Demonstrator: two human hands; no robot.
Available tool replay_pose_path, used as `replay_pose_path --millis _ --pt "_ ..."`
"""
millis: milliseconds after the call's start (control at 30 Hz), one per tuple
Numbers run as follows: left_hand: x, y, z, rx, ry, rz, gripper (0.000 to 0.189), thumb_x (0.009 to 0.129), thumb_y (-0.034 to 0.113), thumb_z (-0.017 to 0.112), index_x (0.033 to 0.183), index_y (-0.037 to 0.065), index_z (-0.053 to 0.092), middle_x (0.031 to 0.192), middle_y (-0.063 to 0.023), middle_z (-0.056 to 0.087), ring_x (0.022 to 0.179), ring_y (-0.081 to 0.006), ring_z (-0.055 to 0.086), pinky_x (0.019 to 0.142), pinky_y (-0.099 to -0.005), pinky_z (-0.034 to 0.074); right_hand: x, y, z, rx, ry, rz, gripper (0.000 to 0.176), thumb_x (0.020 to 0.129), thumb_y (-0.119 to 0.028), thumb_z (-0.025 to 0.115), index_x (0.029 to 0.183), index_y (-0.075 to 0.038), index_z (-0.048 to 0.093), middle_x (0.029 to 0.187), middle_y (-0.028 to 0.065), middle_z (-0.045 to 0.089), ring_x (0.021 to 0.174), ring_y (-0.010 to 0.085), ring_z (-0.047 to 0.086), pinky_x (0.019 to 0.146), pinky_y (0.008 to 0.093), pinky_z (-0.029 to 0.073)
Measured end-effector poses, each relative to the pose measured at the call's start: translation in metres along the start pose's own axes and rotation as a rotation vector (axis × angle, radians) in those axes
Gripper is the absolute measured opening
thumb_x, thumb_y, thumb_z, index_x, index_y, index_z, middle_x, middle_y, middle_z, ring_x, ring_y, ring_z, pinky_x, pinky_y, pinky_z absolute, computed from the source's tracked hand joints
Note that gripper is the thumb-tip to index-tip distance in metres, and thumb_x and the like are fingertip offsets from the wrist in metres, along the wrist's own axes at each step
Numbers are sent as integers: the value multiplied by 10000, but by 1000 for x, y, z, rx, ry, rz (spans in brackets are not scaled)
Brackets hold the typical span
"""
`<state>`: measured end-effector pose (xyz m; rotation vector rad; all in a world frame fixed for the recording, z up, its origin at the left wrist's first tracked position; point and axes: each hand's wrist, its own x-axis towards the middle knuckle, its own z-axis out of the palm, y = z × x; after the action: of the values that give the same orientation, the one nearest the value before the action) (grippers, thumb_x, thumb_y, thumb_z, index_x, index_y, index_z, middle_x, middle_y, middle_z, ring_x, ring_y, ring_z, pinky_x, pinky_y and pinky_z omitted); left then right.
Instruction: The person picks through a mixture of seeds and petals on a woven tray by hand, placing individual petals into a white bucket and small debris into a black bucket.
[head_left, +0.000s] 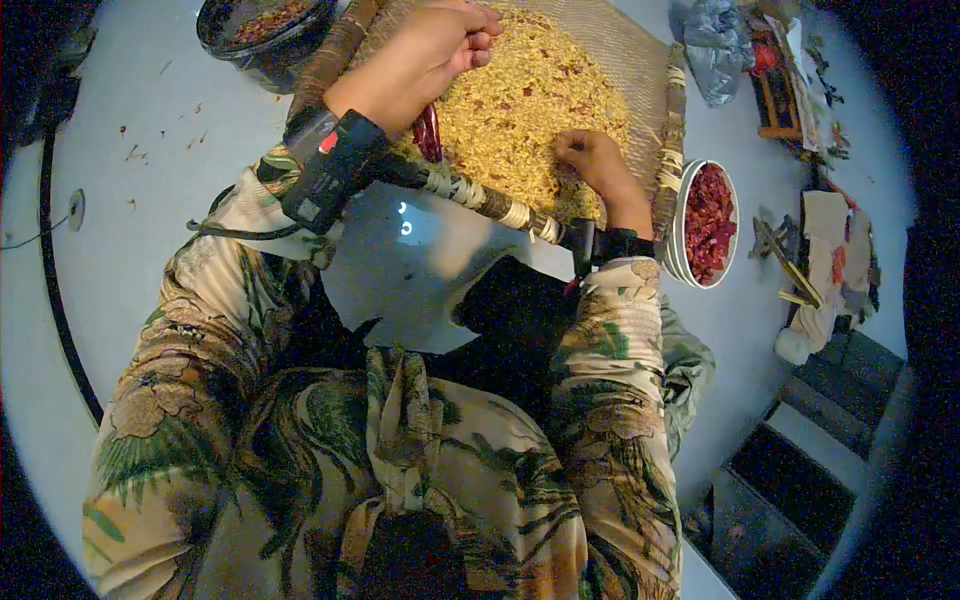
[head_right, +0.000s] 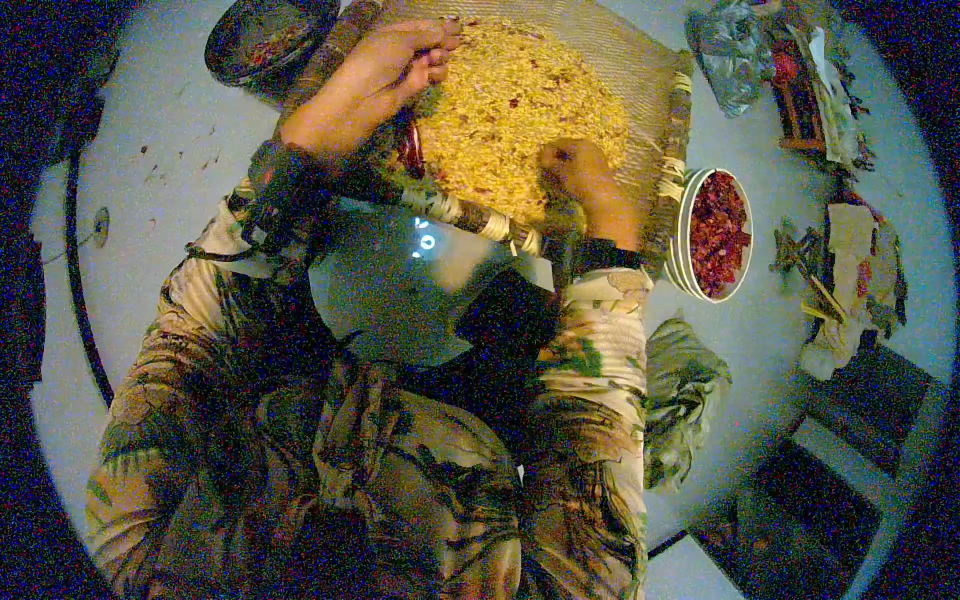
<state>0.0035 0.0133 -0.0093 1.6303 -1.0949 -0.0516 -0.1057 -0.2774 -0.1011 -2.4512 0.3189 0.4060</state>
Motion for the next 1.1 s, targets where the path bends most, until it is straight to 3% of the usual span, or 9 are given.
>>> replay_pose_path --millis 233,333,433,533,733,833,933,1033,1100 --pt "5 0 1 21 -73 -43 311 802 109 471 1072 -44 462 918 -75 518 820 -154 501 727 -253 432 6 -42 29 -229 -11 -343 231 672 -55 629 901 -81 609 838 126 611 774 244 590 708 313 457" --pt "16 -20 12 -970 153 -690 283 782 65 453 1045 -40 464 826 -50 506 747 -145 480 694 -245 424 2 -52 30 -432 13 -341 222 657 -78 625 879 -82 609 852 150 600 789 301 577 701 348 458" --pt "4 2 13 -21 88 49 228 789 35 441 1006 -24 481 776 -18 480 703 -111 451 668 -213 411 8 -47 34 -448 -20 -265 180 660 -105 611 839 -82 604 826 157 594 778 326 563 684 376 454" --pt "10 1 1 186 -95 5 216 791 13 438 998 -19 490 813 -8 481 714 -100 443 676 -202 408 11 -41 37 -489 -18 -291 136 669 -108 592 802 -83 597 793 157 590 758 328 562 661 387 448" --pt "10 -18 18 -685 81 -420 203 817 32 425 1006 -12 484 819 -2 472 733 -80 442 673 -190 405 5 -43 29 -360 2 -268 113 679 -143 611 762 -70 588 698 142 584 644 288 558 604 356 433" --pt "3 -6 20 -131 87 48 151 842 95 446 953 10 503 788 13 473 709 -50 437 634 -163 395 2 -43 14 -160 69 -177 176 716 -241 576 740 -69 602 702 151 599 640 312 575 608 385 453" --pt "14 -13 31 -906 124 -640 132 835 127 468 905 24 513 765 4 499 660 -56 454 585 -168 399 8 -38 3 -42 76 -129 204 705 -247 623 740 -48 594 646 122 582 583 239 555 587 345 446" --pt "18 -16 45 -835 136 -738 147 845 175 464 857 37 512 728 -5 516 601 -70 460 522 -178 393 8 -40 -4 108 84 -112 118 760 -136 606 746 -27 561 645 -7 545 594 75 472 549 221 385" --pt "14 -15 55 -899 144 -735 168 851 191 458 865 33 516 723 -17 528 588 -83 474 504 -188 403 3 -47 -9 237 82 -150 131 772 -153 601 760 -30 557 660 -14 545 591 74 471 550 213 376"
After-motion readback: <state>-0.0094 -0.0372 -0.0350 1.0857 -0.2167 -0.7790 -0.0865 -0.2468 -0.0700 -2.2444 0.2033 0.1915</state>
